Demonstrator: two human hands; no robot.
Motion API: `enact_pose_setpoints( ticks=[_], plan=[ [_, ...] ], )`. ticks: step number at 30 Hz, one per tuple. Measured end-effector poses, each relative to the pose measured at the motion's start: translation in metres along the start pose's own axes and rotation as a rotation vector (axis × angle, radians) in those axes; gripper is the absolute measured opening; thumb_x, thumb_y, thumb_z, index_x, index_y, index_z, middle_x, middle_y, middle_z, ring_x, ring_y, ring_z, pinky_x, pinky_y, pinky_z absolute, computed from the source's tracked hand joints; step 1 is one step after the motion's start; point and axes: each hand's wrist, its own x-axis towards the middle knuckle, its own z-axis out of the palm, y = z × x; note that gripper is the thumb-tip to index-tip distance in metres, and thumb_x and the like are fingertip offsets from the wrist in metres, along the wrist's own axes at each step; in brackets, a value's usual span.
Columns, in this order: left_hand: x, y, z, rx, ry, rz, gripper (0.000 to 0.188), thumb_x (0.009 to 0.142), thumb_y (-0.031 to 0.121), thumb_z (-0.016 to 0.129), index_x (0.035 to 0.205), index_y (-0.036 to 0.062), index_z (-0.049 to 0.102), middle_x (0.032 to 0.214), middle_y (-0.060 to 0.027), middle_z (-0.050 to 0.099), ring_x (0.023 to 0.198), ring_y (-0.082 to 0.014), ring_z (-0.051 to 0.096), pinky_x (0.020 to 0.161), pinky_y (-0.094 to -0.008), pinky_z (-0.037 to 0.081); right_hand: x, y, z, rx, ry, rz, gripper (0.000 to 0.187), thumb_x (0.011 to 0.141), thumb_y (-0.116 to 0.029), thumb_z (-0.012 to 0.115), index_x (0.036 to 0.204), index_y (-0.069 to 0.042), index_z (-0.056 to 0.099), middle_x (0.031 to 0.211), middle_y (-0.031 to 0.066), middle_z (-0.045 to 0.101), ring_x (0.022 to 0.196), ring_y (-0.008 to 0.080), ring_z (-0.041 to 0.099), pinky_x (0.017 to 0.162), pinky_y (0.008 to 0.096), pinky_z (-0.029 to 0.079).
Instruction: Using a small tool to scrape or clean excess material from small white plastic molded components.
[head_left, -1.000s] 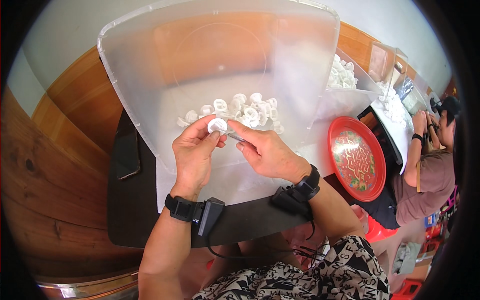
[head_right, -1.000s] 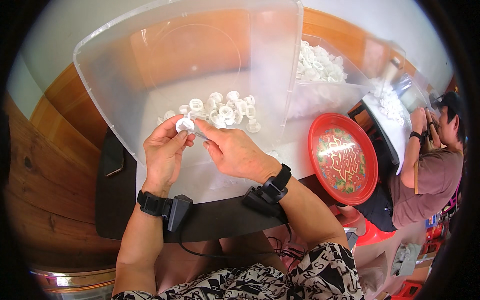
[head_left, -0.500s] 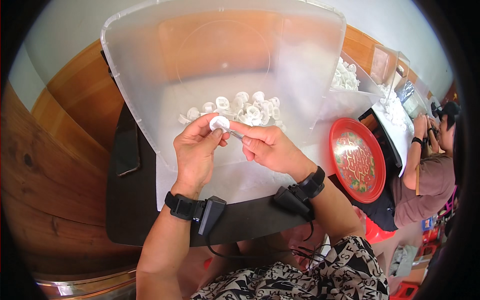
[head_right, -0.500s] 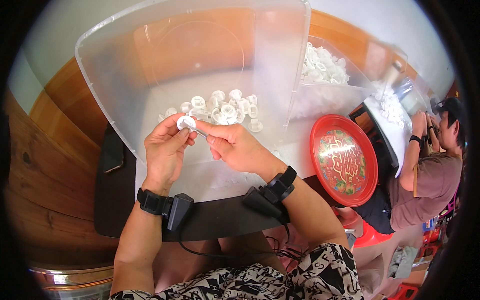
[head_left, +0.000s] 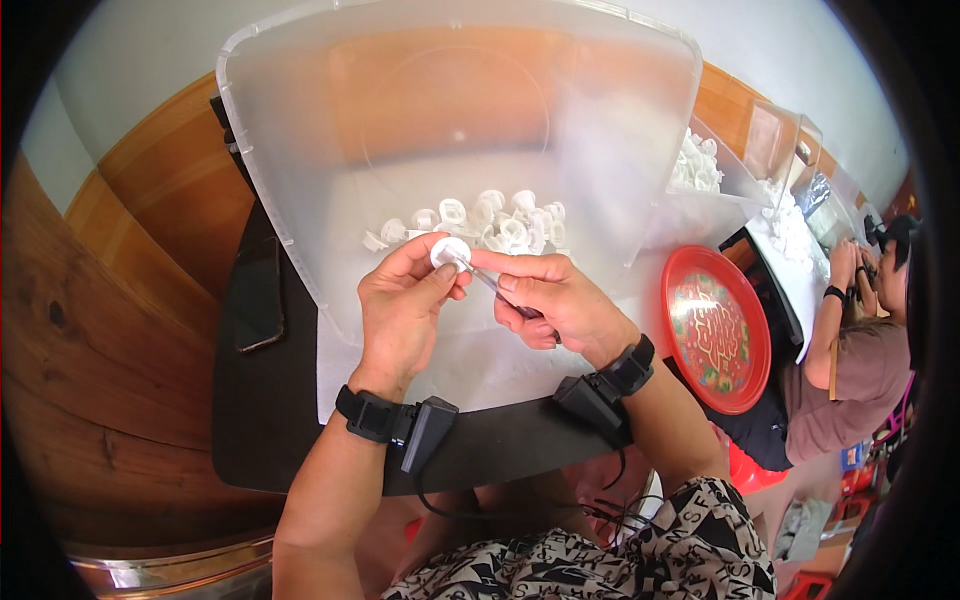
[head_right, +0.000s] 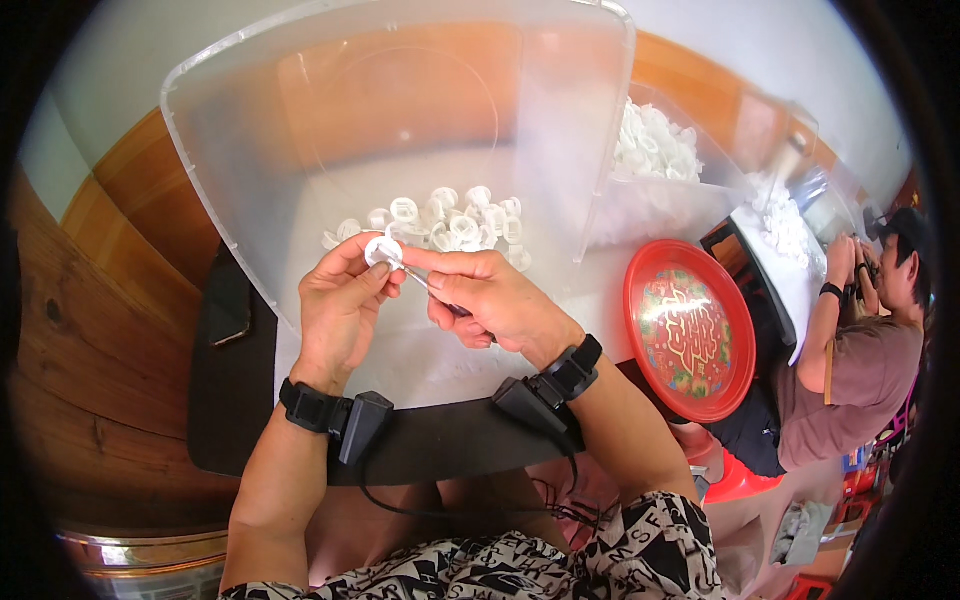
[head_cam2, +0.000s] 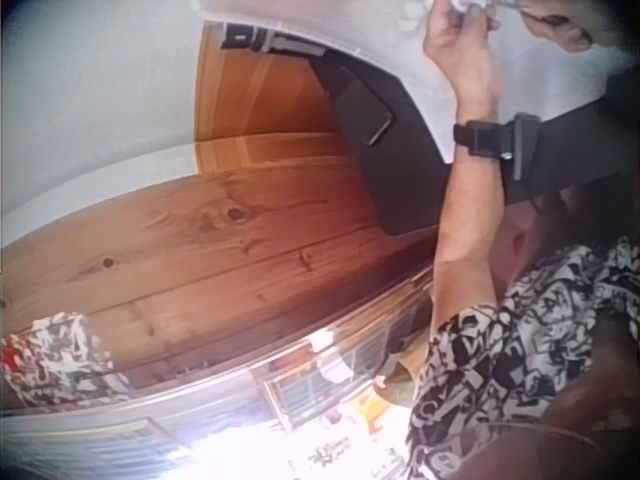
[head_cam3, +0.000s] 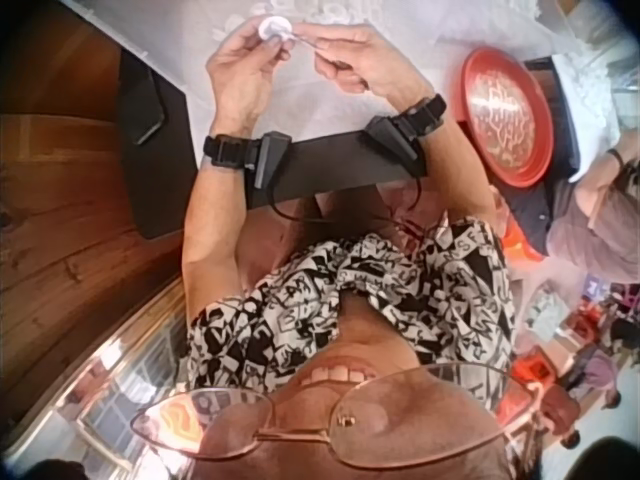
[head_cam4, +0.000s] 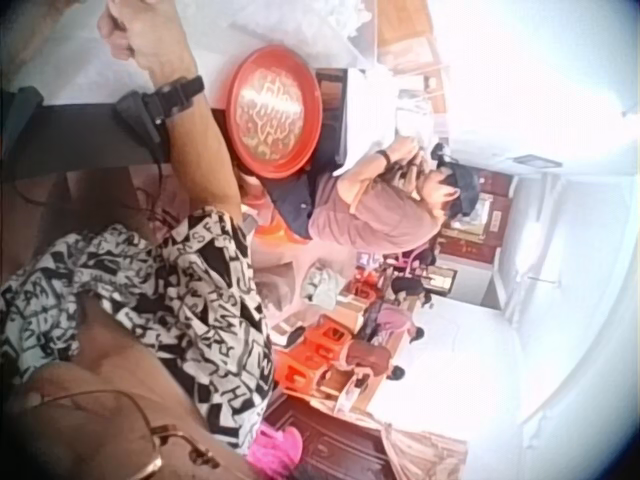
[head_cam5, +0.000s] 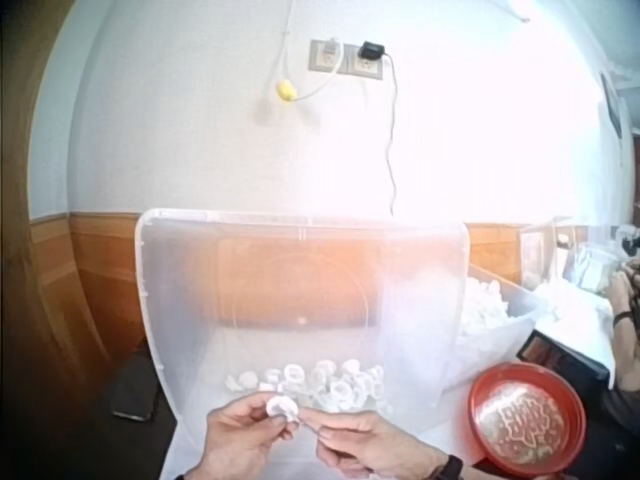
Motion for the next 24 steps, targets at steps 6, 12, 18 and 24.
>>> enact_pose_setpoints(
  ticks=[6, 12, 18, 24],
  plan=[
    [0.000, -0.001, 0.001, -0.015, -0.010, 0.012, 0.029, 0.081, -0.010, 0.051, 0.110, -0.0047, 0.055, 0.091, -0.0115, 0.061, 0.077, -0.0166, 0.058, 0.066, -0.0283, 0.048, 0.000, -0.002, -0.001, 0.100, 0.001, 0.058, 0.038, 0.091, -0.022, 0.049, 0.129, -0.013, 0.046, 0.062, 0.0054, 0.047, 0.041, 0.0051, 0.028, 0.035, 0.0194, 0.024],
    [0.001, -0.001, 0.000, 0.002, -0.030, 0.039, 0.028, 0.082, -0.008, 0.051, 0.109, -0.0032, 0.055, 0.094, -0.0114, 0.061, 0.077, -0.0165, 0.058, 0.068, -0.0283, 0.048, 0.001, -0.002, -0.003, 0.172, -0.028, 0.084, 0.039, 0.091, -0.016, 0.045, 0.129, -0.010, 0.044, 0.064, 0.0068, 0.048, 0.041, 0.0061, 0.028, 0.036, 0.0225, 0.024],
    [0.002, -0.005, -0.001, 0.035, 0.006, 0.004, 0.028, 0.083, -0.007, 0.051, 0.110, -0.0027, 0.055, 0.093, -0.0110, 0.061, 0.077, -0.0164, 0.059, 0.068, -0.0277, 0.048, 0.003, 0.001, 0.001, 0.070, 0.061, 0.070, 0.036, 0.091, -0.015, 0.044, 0.126, -0.007, 0.047, 0.062, 0.0049, 0.049, 0.041, 0.0061, 0.029, 0.036, 0.0228, 0.026],
    [0.001, -0.005, -0.001, 0.108, 0.055, -0.023, 0.029, 0.082, -0.006, 0.053, 0.111, -0.0028, 0.055, 0.093, -0.0103, 0.061, 0.077, -0.0159, 0.059, 0.068, -0.0273, 0.048, 0.003, 0.002, 0.007, -0.371, 0.185, -0.023, 0.026, 0.090, -0.009, 0.044, 0.110, 0.001, 0.058, 0.061, 0.0030, 0.052, 0.045, 0.0061, 0.038, 0.039, 0.0213, 0.032]
  ],
)
